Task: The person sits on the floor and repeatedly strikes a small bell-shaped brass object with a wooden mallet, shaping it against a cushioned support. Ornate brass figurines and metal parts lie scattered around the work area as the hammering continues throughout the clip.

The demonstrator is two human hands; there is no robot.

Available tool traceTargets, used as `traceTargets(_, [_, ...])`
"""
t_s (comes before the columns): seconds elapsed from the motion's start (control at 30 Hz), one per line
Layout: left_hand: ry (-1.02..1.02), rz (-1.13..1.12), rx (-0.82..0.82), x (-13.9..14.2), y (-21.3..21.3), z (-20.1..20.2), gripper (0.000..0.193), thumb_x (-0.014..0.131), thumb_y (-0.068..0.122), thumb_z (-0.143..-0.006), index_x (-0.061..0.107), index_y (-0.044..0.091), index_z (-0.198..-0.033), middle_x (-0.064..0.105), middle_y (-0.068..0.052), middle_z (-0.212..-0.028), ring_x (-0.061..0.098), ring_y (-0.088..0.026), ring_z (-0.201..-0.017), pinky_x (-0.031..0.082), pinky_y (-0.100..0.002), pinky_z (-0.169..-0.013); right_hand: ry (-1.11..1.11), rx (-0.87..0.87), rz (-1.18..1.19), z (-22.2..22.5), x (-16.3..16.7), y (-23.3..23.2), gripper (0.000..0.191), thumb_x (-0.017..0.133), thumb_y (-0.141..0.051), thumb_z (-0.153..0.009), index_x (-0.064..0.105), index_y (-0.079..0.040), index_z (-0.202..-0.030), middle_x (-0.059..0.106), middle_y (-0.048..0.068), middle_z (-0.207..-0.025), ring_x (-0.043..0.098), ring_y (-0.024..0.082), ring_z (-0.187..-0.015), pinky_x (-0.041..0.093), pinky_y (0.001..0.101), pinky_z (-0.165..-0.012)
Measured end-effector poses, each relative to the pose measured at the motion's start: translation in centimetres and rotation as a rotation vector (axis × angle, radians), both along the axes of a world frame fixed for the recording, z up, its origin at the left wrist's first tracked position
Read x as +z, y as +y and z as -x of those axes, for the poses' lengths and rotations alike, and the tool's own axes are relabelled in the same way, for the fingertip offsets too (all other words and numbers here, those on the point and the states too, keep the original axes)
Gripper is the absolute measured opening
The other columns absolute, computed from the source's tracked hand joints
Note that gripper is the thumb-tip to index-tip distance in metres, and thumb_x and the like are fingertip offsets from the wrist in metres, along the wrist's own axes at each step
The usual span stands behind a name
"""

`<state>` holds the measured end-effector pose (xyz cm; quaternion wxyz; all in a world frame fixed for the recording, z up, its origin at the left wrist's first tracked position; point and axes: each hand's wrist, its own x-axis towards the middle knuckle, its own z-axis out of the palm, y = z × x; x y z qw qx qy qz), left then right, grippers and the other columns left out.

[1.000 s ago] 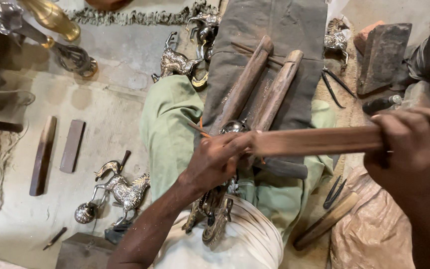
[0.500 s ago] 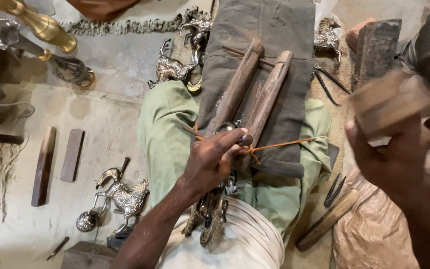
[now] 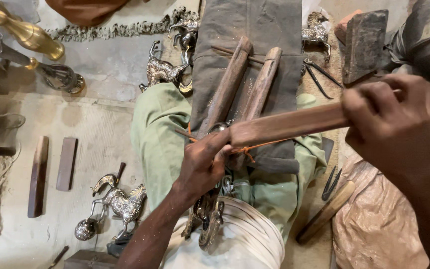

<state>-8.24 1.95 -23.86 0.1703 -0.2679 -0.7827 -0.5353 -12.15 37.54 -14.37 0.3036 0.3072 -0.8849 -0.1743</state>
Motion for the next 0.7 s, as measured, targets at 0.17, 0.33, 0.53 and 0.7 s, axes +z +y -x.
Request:
traceTargets(0.17, [-0.059,-0.049,-0.053,0.14,-0.20,-0.03,0.064,0.056,-0.017,-0.087,0.052,0.012,-0.144,0.072,-0.019,-0.122,0.077,-0.033,-0.106,0.066,-0.040,-0.091,-0.119,-0.005,0.111,0.12,-0.48,0.08,0.032,0.075,-0.014,-0.091,0.065,-0.012,-0.122,0.071,0.013,-0.102,0.069,0.031,-0.100,0.062,0.0430,-0.070])
traceTargets(0.33, [-0.070,-0.072,-0.073,0.25,-0.14,0.04,0.069,0.053,-0.020,-0.084,0.052,0.012,-0.145,0.074,-0.017,-0.118,0.078,-0.031,-0.104,0.068,-0.038,-0.092,-0.177,-0.013,0.190,0.26,-0.81,-0.03,0.039,0.076,-0.012,-0.094,0.065,-0.013,-0.131,0.072,0.016,-0.103,0.067,0.030,-0.097,0.061,0.0428,-0.065])
traceTargets(0.53, [-0.132,-0.100,-0.102,0.56,-0.20,0.12,0.067,0.053,-0.019,-0.087,0.053,0.013,-0.145,0.073,-0.018,-0.117,0.079,-0.031,-0.102,0.064,-0.038,-0.089,-0.198,-0.048,0.174,-0.34,-0.15,-0.26,0.044,0.073,-0.014,-0.090,0.062,-0.013,-0.132,0.069,0.014,-0.107,0.066,0.030,-0.101,0.061,0.0448,-0.072])
traceTargets(0.7, [-0.041,-0.005,-0.052,0.76,-0.32,0.24,0.072,0.054,-0.018,-0.080,0.053,0.013,-0.145,0.073,-0.019,-0.118,0.076,-0.034,-0.102,0.065,-0.041,-0.087,-0.203,-0.077,0.140,-0.07,-0.17,-0.53,0.047,0.075,-0.015,-0.089,0.062,-0.014,-0.134,0.068,0.014,-0.106,0.066,0.029,-0.096,0.060,0.0438,-0.069])
